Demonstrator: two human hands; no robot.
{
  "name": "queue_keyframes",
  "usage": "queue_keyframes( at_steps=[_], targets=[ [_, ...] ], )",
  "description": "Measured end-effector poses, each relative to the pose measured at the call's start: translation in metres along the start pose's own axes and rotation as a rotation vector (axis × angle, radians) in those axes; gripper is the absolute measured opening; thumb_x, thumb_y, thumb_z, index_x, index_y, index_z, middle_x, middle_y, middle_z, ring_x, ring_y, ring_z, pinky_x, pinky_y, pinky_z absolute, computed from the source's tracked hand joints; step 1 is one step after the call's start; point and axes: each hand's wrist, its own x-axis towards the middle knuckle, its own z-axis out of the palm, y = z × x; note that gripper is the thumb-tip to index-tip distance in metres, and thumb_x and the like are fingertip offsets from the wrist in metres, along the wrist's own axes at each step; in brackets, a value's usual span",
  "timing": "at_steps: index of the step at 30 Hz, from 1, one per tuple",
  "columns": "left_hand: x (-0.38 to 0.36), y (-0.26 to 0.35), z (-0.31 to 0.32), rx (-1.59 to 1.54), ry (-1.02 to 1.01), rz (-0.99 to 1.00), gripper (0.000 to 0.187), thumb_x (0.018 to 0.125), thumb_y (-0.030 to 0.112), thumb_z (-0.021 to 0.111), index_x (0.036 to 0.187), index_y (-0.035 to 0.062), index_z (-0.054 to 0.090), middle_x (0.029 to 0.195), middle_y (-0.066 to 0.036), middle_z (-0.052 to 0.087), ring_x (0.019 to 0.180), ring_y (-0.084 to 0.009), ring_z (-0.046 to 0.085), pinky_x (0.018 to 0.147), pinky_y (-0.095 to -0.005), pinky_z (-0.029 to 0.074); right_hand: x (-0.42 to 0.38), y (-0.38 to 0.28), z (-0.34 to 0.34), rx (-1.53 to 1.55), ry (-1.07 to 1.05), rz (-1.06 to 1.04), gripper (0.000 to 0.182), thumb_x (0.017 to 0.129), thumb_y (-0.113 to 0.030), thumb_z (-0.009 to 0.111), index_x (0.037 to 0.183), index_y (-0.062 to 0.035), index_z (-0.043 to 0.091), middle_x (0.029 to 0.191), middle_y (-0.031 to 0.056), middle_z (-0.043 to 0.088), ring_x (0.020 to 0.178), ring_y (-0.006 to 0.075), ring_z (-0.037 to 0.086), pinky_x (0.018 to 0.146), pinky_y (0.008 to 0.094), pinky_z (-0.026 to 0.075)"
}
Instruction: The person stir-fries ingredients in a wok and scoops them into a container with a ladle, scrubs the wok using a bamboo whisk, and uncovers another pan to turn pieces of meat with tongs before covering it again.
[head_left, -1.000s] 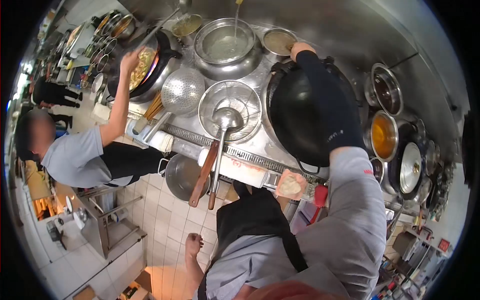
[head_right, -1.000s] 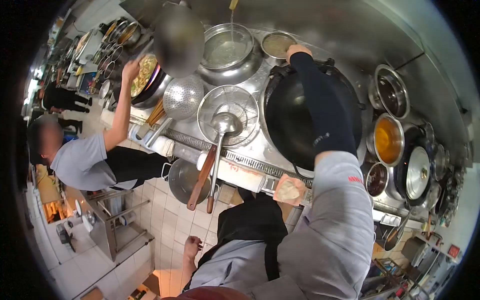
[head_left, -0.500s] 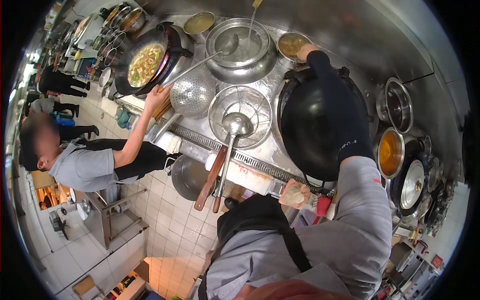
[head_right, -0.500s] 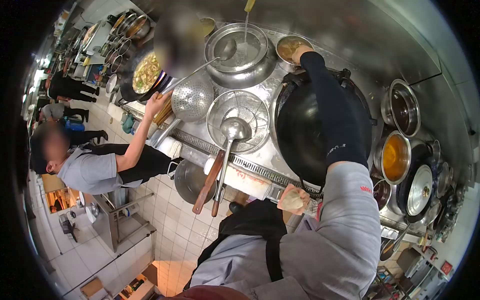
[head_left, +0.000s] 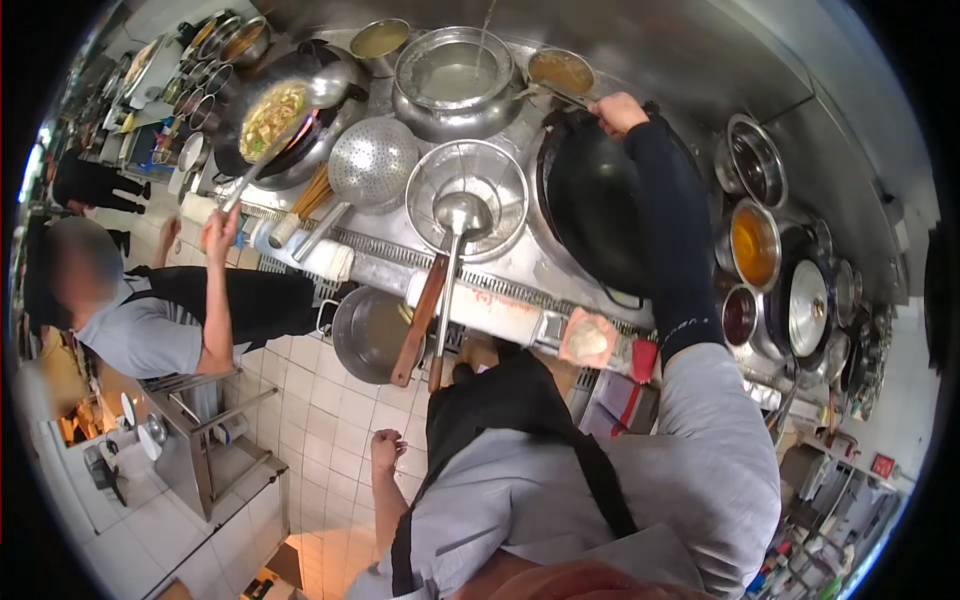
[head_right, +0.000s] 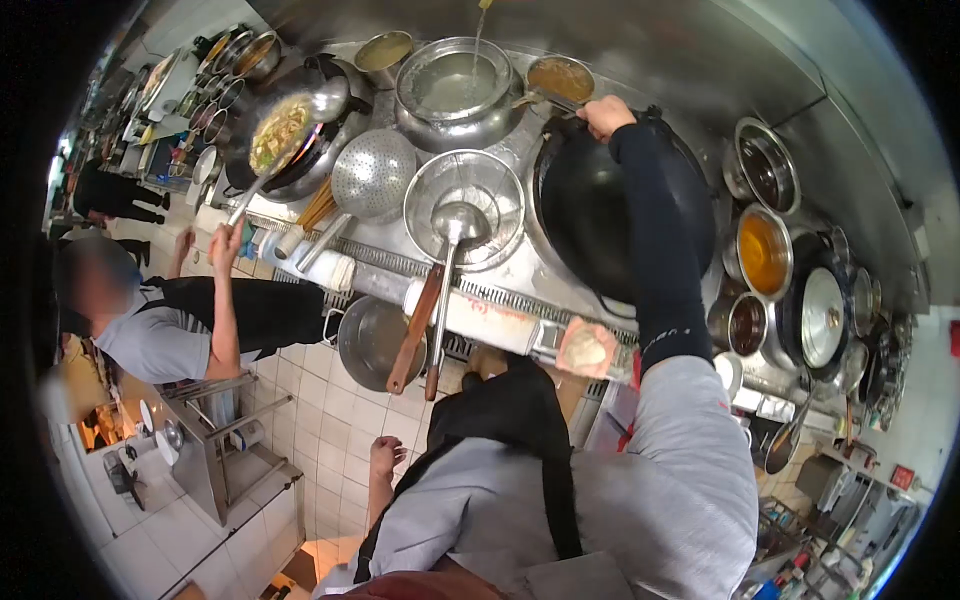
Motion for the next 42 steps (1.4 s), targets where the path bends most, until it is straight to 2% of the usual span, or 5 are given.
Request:
queue_keyframes(
  at_steps=[8,18,24,36,42],
  targets=[
    [0.066,-0.08,-0.063,0.484,-0.323,-0.112,0.024,0.095,0.01,0.06,0.116,-0.0018,0.061,0.096,-0.013,0.066,0.074,-0.0231,0.067,0.059,-0.0331,0.058,-0.235,0.061,0.135,-0.286,0.215,-0.405,0.045,0.081,-0.027,0.063,0.113,0.0037,0.074,0.106,0.0295,0.072,0.107,0.047,0.067,0.099,0.0467,0.052],
    [0.148,-0.078,-0.133,0.448,-0.327,0.055,0.028,0.097,0.006,0.048,0.12,-0.0055,0.059,0.101,-0.018,0.065,0.076,-0.027,0.068,0.06,-0.0334,0.063,-0.492,0.177,0.099,0.197,0.778,0.051,0.042,0.096,-0.022,0.069,0.13,0.0022,0.068,0.088,0.0031,0.069,0.073,0.0075,0.058,0.064,0.0253,0.048],
    [0.127,-0.012,-0.106,0.263,-0.203,0.03,0.022,0.096,0.005,0.049,0.114,-0.0045,0.059,0.101,-0.017,0.063,0.076,-0.0245,0.066,0.06,-0.0316,0.061,-0.498,0.272,0.137,0.018,1.094,0.208,0.045,0.095,-0.027,0.064,0.124,0.0062,0.069,0.121,0.0312,0.07,0.113,0.0418,0.069,0.101,0.0462,0.051],
    [0.11,-0.02,-0.09,0.419,-0.299,0.009,0.023,0.095,0.008,0.056,0.114,-0.004,0.059,0.096,-0.014,0.063,0.073,-0.0238,0.067,0.062,-0.0336,0.061,-0.52,0.275,0.157,-0.483,0.576,-0.031,0.037,0.095,-0.031,0.059,0.108,0.0014,0.074,0.102,0.029,0.073,0.097,0.0468,0.069,0.093,0.0501,0.054],
    [0.094,-0.036,-0.105,0.316,-0.228,-0.032,0.019,0.093,0.004,0.055,0.11,-0.0045,0.059,0.095,-0.014,0.063,0.075,-0.0237,0.067,0.062,-0.0349,0.06,-0.588,0.177,0.159,0.14,-0.123,0.491,0.038,0.096,-0.037,0.065,0.117,-0.0058,0.073,0.08,0.005,0.065,0.065,0.0146,0.059,0.059,0.0329,0.049]
  ],
)
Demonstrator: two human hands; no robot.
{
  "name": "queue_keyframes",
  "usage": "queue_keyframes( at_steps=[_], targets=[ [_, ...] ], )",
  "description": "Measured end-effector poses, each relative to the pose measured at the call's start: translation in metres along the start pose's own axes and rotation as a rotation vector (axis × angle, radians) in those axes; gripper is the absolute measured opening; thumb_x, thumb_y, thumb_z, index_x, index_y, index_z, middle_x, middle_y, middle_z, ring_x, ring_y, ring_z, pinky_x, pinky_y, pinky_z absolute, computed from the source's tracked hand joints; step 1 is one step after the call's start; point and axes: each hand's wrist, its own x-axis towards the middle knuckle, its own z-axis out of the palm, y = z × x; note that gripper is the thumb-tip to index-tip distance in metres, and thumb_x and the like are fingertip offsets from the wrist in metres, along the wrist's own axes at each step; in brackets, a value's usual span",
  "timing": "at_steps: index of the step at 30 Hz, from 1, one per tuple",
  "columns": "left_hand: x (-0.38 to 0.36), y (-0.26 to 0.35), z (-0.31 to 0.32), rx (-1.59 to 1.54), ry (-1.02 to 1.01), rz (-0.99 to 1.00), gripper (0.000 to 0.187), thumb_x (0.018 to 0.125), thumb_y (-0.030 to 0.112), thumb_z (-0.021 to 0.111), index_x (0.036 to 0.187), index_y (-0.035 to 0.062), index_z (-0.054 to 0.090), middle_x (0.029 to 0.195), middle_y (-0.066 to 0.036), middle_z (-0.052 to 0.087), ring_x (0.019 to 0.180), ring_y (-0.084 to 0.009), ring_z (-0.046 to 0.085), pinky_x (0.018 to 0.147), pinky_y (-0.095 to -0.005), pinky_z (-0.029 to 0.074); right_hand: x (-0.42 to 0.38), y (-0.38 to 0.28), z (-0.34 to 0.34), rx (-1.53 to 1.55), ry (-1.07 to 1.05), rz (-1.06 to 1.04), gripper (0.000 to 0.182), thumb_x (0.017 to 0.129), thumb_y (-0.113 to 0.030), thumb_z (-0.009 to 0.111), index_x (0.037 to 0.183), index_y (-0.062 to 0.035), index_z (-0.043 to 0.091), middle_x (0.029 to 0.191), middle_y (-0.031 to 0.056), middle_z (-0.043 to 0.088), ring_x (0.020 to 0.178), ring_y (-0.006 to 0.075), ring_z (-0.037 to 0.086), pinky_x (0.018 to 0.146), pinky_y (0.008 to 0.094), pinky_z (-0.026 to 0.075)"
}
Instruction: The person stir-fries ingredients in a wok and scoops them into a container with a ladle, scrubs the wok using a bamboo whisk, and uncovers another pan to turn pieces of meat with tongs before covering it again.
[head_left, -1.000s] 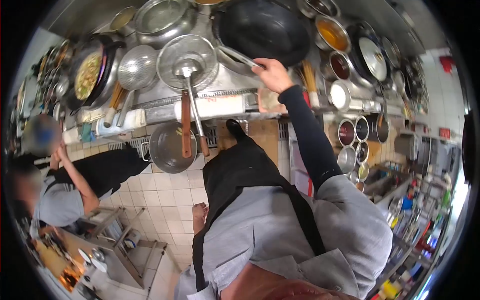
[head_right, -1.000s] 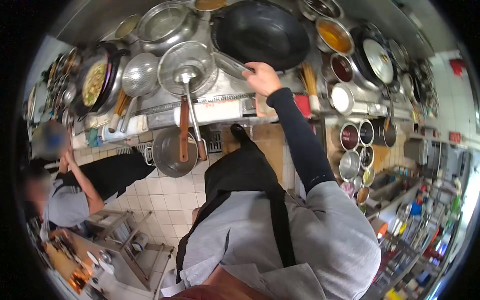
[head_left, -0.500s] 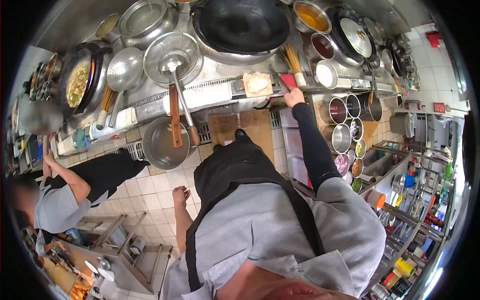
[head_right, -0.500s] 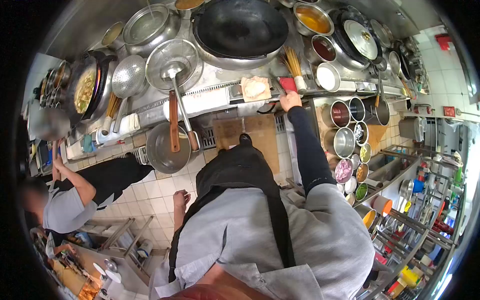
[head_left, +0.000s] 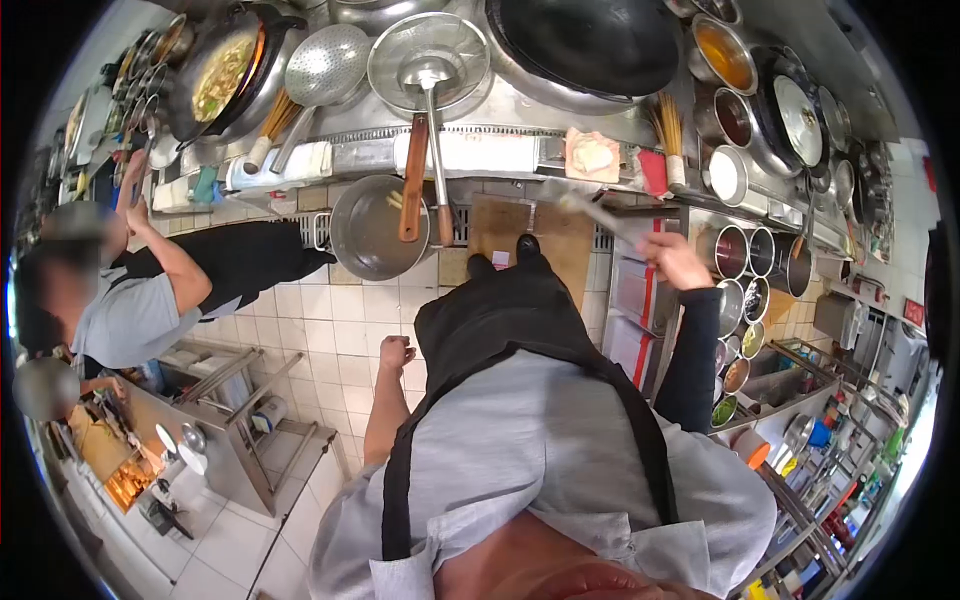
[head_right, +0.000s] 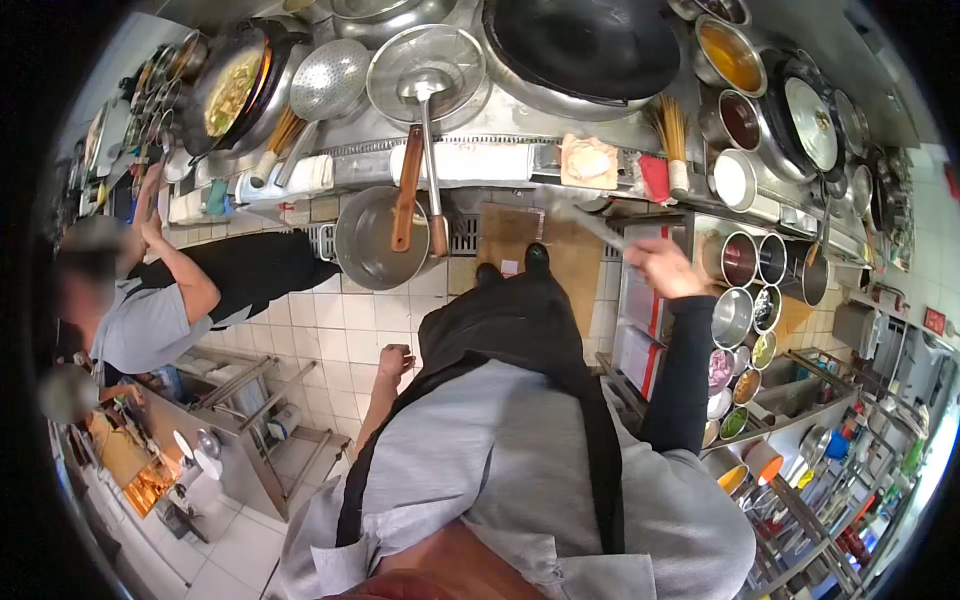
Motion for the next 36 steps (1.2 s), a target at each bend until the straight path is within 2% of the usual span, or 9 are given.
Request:
queue_keyframes(
  at_steps=[3,8,13,16,18,23,26,30,36],
  targets=[
    [0.006,-0.019,-0.005,0.038,0.012,-0.032,0.018,0.094,0.006,0.058,0.109,-0.0039,0.059,0.092,-0.012,0.063,0.072,-0.0228,0.067,0.06,-0.0344,0.059,0.055,0.009,0.069,0.251,-0.348,0.02,0.032,0.101,-0.039,0.064,0.106,-0.0072,0.07,0.072,-0.002,0.057,0.05,0.0058,0.045,0.039,0.0256,0.031],
    [-0.009,-0.014,-0.011,-0.018,0.026,0.033,0.02,0.094,0.008,0.057,0.111,-0.0033,0.058,0.091,-0.011,0.063,0.068,-0.0211,0.066,0.057,-0.0329,0.059,0.139,-0.007,0.209,0.84,-0.618,0.278,0.027,0.107,-0.029,0.057,0.095,-0.0058,0.048,0.074,0.0061,0.051,0.047,0.0062,0.033,0.038,0.0253,0.023],
    [-0.027,-0.014,-0.02,-0.031,0.102,0.093,0.024,0.097,0.011,0.056,0.117,-0.003,0.057,0.097,-0.013,0.065,0.073,-0.022,0.067,0.064,-0.0343,0.061,0.196,-0.048,0.299,1.135,-0.656,0.377,0.016,0.103,-0.013,0.051,0.096,-0.0075,0.038,0.075,0.007,0.043,0.056,0.0116,0.038,0.043,0.0256,0.027],
    [-0.04,-0.025,-0.026,-0.045,0.124,0.082,0.024,0.098,0.012,0.055,0.117,-0.0033,0.057,0.098,-0.013,0.065,0.075,-0.0227,0.068,0.064,-0.034,0.061,0.221,-0.083,0.318,1.24,-0.586,0.446,0.013,0.1,-0.006,0.053,0.091,-0.0063,0.044,0.078,0.007,0.042,0.056,0.016,0.044,0.045,0.0281,0.041],
    [-0.056,-0.032,-0.027,-0.047,0.148,0.039,0.026,0.097,0.012,0.055,0.118,-0.0043,0.057,0.099,-0.015,0.066,0.077,-0.0247,0.069,0.063,-0.0332,0.061,0.214,-0.111,0.314,1.265,-0.463,0.387,0.006,0.101,-0.008,0.051,0.097,-0.0039,0.049,0.083,0.0081,0.046,0.058,0.0176,0.046,0.047,0.0264,0.047],
    [-0.031,-0.126,-0.062,0.16,-0.029,0.109,0.023,0.094,0.008,0.057,0.112,-0.006,0.06,0.093,-0.016,0.065,0.075,-0.0265,0.068,0.062,-0.0366,0.06,0.263,-0.118,0.344,1.142,-0.63,0.435,0.009,0.102,-0.013,0.05,0.102,-0.0044,0.051,0.093,0.0115,0.052,0.061,0.019,0.054,0.046,0.0276,0.052],
    [-0.067,-0.1,-0.041,0.225,0.02,0.01,0.023,0.094,0.007,0.057,0.113,-0.0059,0.06,0.092,-0.016,0.065,0.075,-0.0261,0.068,0.066,-0.0372,0.06,0.277,-0.101,0.375,1.052,-0.717,0.445,0.01,0.1,-0.015,0.05,0.1,-0.0056,0.052,0.085,0.0098,0.051,0.057,0.0193,0.054,0.045,0.0311,0.052],
    [-0.106,-0.064,-0.021,0.178,0.101,-0.014,0.026,0.096,0.009,0.058,0.117,-0.0057,0.059,0.094,-0.015,0.065,0.078,-0.0254,0.068,0.07,-0.0372,0.061,0.271,-0.084,0.408,0.766,-0.501,0.2,0.012,0.098,-0.012,0.048,0.093,-0.007,0.058,0.064,0.0069,0.051,0.045,0.0173,0.05,0.038,0.0348,0.044],
    [-0.083,-0.055,-0.027,0.004,0.152,0.015,0.025,0.097,0.013,0.061,0.116,-0.0022,0.056,0.096,-0.011,0.065,0.077,-0.0245,0.069,0.067,-0.0367,0.061,0.274,-0.076,0.419,0.915,-0.691,0.41,0.012,0.096,-0.005,0.047,0.085,-0.0071,0.049,0.063,0.006,0.048,0.046,0.0153,0.046,0.041,0.0336,0.046]
  ],
)
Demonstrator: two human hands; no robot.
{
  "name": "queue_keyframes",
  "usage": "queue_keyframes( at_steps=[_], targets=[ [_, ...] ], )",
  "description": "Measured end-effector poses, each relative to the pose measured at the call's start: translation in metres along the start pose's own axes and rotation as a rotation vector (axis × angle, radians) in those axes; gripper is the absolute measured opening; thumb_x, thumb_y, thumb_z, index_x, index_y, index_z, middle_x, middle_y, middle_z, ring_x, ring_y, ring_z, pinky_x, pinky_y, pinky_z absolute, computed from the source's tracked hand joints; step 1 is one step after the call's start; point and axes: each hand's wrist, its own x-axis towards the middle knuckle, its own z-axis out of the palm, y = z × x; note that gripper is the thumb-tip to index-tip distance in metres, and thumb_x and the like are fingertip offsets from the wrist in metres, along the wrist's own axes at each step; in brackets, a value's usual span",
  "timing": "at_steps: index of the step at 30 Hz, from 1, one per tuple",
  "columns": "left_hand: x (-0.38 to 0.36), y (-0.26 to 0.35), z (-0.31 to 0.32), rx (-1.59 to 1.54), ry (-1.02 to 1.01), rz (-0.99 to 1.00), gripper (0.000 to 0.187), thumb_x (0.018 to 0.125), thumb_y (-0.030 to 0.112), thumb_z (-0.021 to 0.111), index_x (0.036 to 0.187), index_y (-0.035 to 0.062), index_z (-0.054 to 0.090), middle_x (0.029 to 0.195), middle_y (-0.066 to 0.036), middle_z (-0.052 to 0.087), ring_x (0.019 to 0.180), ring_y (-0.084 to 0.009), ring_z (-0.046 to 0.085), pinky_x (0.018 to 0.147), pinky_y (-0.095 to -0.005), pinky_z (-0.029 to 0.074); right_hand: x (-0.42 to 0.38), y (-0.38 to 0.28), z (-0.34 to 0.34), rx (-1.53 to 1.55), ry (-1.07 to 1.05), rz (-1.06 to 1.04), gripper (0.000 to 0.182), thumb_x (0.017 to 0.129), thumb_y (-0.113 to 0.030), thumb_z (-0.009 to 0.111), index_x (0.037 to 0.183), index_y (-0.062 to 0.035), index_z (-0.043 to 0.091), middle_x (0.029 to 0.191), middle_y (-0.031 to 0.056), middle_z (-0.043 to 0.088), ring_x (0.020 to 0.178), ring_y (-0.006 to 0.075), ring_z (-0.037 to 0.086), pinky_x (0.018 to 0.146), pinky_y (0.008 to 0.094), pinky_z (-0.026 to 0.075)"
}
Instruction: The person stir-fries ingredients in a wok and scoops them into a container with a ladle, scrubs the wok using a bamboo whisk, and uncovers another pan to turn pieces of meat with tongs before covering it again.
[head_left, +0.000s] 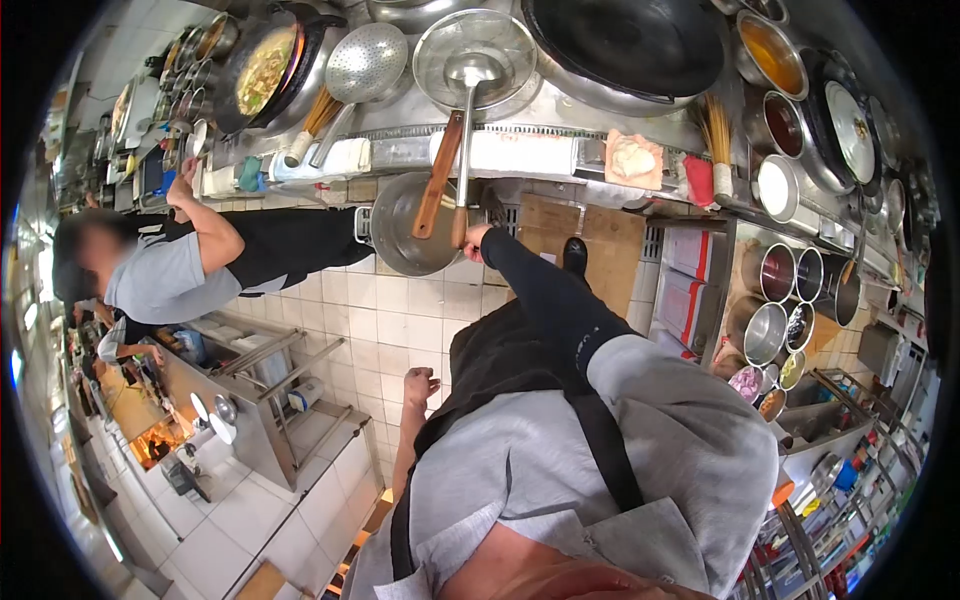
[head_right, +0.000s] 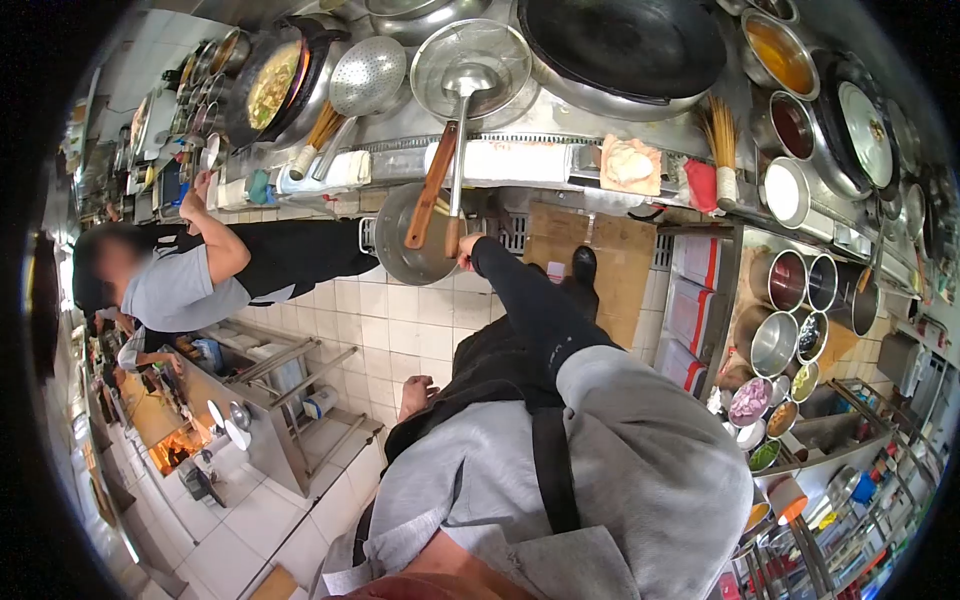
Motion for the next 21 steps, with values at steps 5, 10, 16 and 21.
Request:
queue_keyframes(
  at_steps=[5,10,16,21],
  targets=[
    [-0.006,0.018,-0.001,0.011,0.061,0.024,0.024,0.097,0.013,0.063,0.116,-0.0006,0.056,0.096,-0.011,0.066,0.077,-0.0242,0.071,0.065,-0.0361,0.06,0.01,-0.039,-0.003,-0.052,-0.053,-0.174,0.021,0.099,-0.024,0.06,0.102,-0.0031,0.059,0.073,0.0079,0.054,0.058,0.0208,0.059,0.055,0.0425,0.06],
    [-0.003,0.018,0.002,0.052,0.035,0.007,0.023,0.097,0.014,0.063,0.114,-0.001,0.057,0.097,-0.012,0.066,0.075,-0.0239,0.071,0.064,-0.0358,0.06,-0.036,-0.047,-0.069,-0.103,0.222,-0.455,0.059,0.1,-0.04,0.069,0.133,0.007,0.055,0.105,0.0199,0.066,0.081,0.0304,0.073,0.066,0.0443,0.066],
    [0.019,0.045,0.041,0.122,-0.067,0.07,0.025,0.097,0.014,0.064,0.115,-0.0019,0.057,0.096,-0.013,0.067,0.076,-0.0247,0.072,0.063,-0.0351,0.06,-0.073,-0.044,-0.294,0.38,0.625,-0.507,0.016,0.093,-0.012,0.066,0.095,0.003,0.062,0.074,0.0137,0.064,0.057,0.0241,0.065,0.049,0.0399,0.056],
    [0.047,0.104,0.129,0.369,-0.24,0.22,0.023,0.095,0.014,0.065,0.11,-0.0025,0.059,0.092,-0.014,0.067,0.071,-0.0246,0.071,0.059,-0.0351,0.06,-0.11,-0.069,-0.33,-0.029,0.562,-0.708,0.026,0.089,-0.022,0.071,0.08,0.002,0.067,0.07,0.0129,0.069,0.053,0.0217,0.064,0.055,0.0398,0.055]
  ],
)
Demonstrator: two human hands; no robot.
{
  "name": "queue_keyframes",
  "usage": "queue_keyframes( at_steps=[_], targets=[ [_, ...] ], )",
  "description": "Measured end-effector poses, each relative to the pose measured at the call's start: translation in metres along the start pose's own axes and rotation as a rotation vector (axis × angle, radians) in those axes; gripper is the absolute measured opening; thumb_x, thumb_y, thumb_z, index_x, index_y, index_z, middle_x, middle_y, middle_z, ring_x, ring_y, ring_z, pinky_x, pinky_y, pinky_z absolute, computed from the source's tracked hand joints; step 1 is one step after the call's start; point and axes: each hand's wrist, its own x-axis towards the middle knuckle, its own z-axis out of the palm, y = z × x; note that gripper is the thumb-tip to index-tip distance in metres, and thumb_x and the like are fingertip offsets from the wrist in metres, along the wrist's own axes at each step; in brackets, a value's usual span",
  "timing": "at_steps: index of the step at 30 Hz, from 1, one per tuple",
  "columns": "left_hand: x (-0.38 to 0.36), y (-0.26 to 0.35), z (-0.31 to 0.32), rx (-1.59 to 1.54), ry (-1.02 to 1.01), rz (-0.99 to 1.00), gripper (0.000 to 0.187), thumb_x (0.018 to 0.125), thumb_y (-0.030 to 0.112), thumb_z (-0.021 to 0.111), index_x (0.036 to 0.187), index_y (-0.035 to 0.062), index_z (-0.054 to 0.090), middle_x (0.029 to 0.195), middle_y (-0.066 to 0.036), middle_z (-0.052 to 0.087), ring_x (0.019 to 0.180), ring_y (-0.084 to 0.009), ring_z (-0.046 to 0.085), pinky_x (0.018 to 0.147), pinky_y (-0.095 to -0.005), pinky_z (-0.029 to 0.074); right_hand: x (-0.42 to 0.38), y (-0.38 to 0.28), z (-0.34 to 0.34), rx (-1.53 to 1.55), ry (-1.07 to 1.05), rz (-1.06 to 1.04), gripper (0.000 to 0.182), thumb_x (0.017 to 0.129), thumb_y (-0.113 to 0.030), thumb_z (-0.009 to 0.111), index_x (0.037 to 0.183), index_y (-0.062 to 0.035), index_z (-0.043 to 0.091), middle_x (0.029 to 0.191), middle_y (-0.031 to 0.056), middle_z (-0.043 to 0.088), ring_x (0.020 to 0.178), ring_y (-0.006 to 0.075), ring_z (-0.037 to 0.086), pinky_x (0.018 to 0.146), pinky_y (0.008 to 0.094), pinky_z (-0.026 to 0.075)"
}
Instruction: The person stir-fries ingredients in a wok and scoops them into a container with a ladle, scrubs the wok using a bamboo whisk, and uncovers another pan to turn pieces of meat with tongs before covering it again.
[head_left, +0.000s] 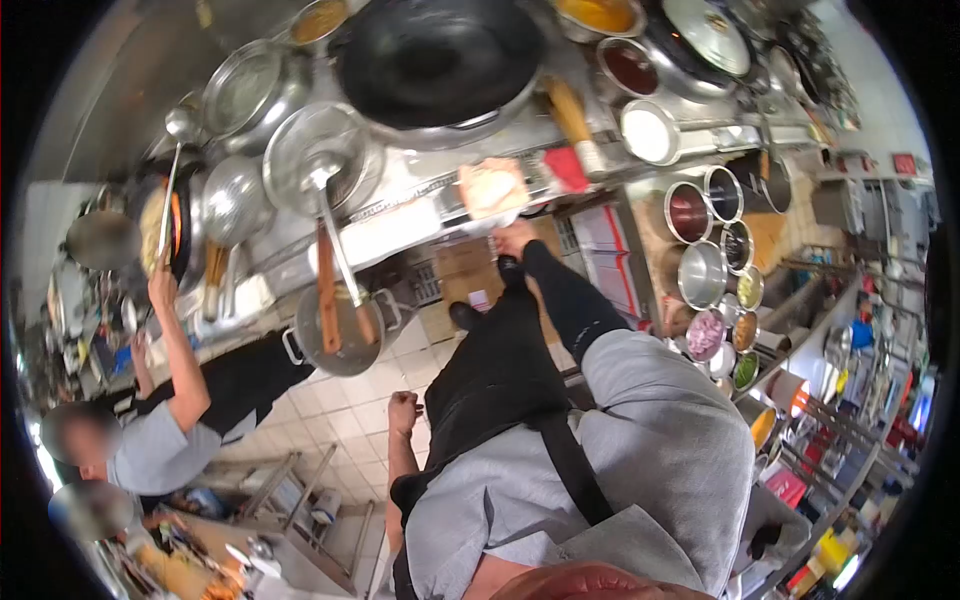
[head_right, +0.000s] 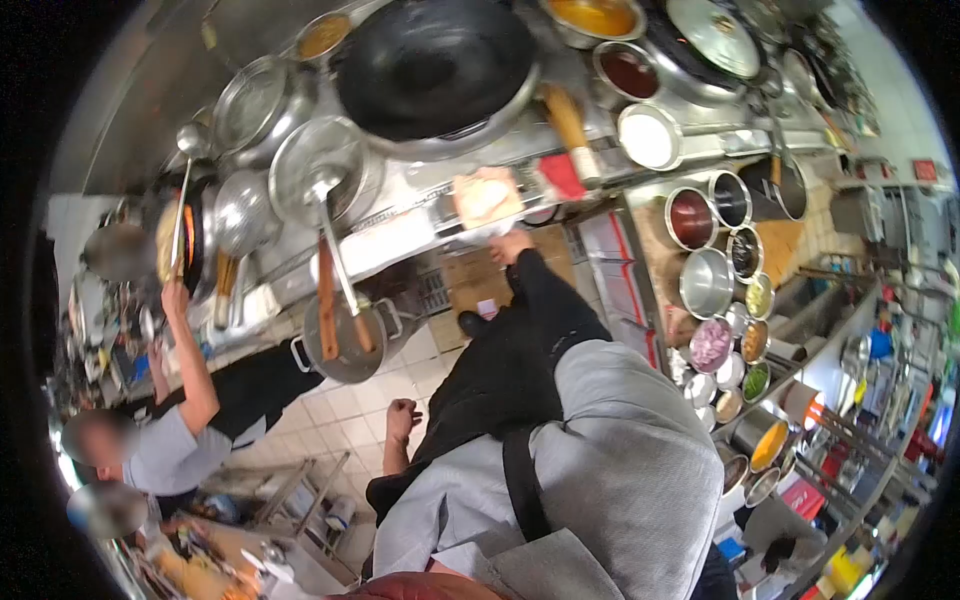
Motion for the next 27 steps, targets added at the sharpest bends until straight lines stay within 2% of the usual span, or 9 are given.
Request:
queue_keyframes(
  at_steps=[3,6,10,11,14,16,19,24,27],
  targets=[
    [0.054,0.043,0.044,0.233,-0.128,0.123,0.023,0.093,0.016,0.066,0.103,-0.0049,0.063,0.083,-0.014,0.069,0.067,-0.0212,0.069,0.056,-0.0341,0.056,-0.043,-0.019,0.013,-0.489,-0.204,0.051,0.034,0.085,-0.03,0.074,0.091,0.0036,0.074,0.087,0.0217,0.075,0.079,0.0277,0.072,0.079,0.0453,0.058],
    [0.086,0.105,0.117,0.317,-0.236,0.168,0.023,0.095,0.014,0.065,0.109,-0.0031,0.06,0.093,-0.013,0.068,0.076,-0.0221,0.071,0.061,-0.034,0.058,-0.105,-0.018,0.023,-1.26,-0.004,-0.292,0.044,0.088,-0.034,0.071,0.11,0.0038,0.075,0.129,0.0266,0.057,0.123,0.0424,0.052,0.104,0.0499,0.047],
    [0.11,0.163,0.216,0.383,-0.056,0.447,0.039,0.099,0.034,0.06,0.107,-0.0034,0.063,0.09,-0.013,0.07,0.081,-0.0211,0.071,0.07,-0.0377,0.058,-0.104,0.035,0.004,-0.919,-0.059,-0.647,0.037,0.091,-0.031,0.068,0.108,0.0013,0.075,0.106,0.0255,0.066,0.101,0.043,0.065,0.089,0.0517,0.052],
    [0.12,0.169,0.241,0.449,0.038,0.536,0.043,0.101,0.039,0.058,0.108,-0.0029,0.063,0.091,-0.013,0.07,0.085,-0.022,0.071,0.075,-0.039,0.058,-0.128,0.003,0.002,-0.684,-0.254,-0.502,0.04,0.095,-0.032,0.063,0.117,0.001,0.072,0.103,0.0291,0.068,0.095,0.0454,0.067,0.088,0.05,0.053],
    [0.048,0.25,0.289,-0.703,-0.548,-0.225,0.051,0.106,0.048,0.051,0.122,0.0013,0.065,0.111,-0.015,0.072,0.104,-0.0291,0.067,0.096,-0.0442,0.052,-0.133,-0.028,0.008,-0.45,-0.311,-0.077,0.046,0.1,-0.033,0.056,0.131,0.0005,0.064,0.116,0.0341,0.067,0.107,0.0468,0.066,0.092,0.0494,0.053],
    [0.039,0.261,0.307,-0.673,-0.373,-0.118,0.047,0.108,0.043,0.049,0.123,0.0007,0.063,0.116,-0.015,0.07,0.107,-0.0281,0.067,0.095,-0.0447,0.052,-0.131,-0.046,0.02,-0.098,-0.121,0.188,0.045,0.099,-0.028,0.054,0.131,0.003,0.063,0.121,0.037,0.065,0.114,0.0461,0.065,0.092,0.0527,0.053],
    [0.041,0.275,0.322,-0.618,-0.215,-0.089,0.04,0.109,0.033,0.046,0.126,-0.0009,0.061,0.122,-0.015,0.068,0.11,-0.0282,0.066,0.092,-0.0462,0.053,-0.105,-0.062,0.013,-0.612,-0.221,0.036,0.046,0.098,-0.026,0.053,0.128,0.007,0.062,0.124,0.0387,0.063,0.117,0.0459,0.064,0.091,0.0536,0.053],
    [0.04,0.281,0.331,-0.519,-0.161,-0.193,0.033,0.108,0.023,0.046,0.125,0.0008,0.063,0.111,-0.013,0.073,0.096,-0.0295,0.071,0.079,-0.046,0.058,-0.07,-0.038,-0.001,-0.67,-0.282,-0.484,0.028,0.085,-0.017,0.068,0.101,0.0055,0.07,0.1,0.0309,0.071,0.099,0.049,0.068,0.088,0.0515,0.053],
    [0.058,0.264,0.335,-0.548,-0.208,-0.168,0.029,0.108,0.019,0.046,0.122,0.0017,0.064,0.108,-0.014,0.073,0.089,-0.0299,0.072,0.07,-0.0438,0.058,-0.08,-0.061,-0.011,-0.812,-0.341,-0.433,0.03,0.086,-0.019,0.068,0.104,0.0048,0.069,0.103,0.0302,0.071,0.101,0.0473,0.068,0.089,0.0513,0.053]
  ],
)
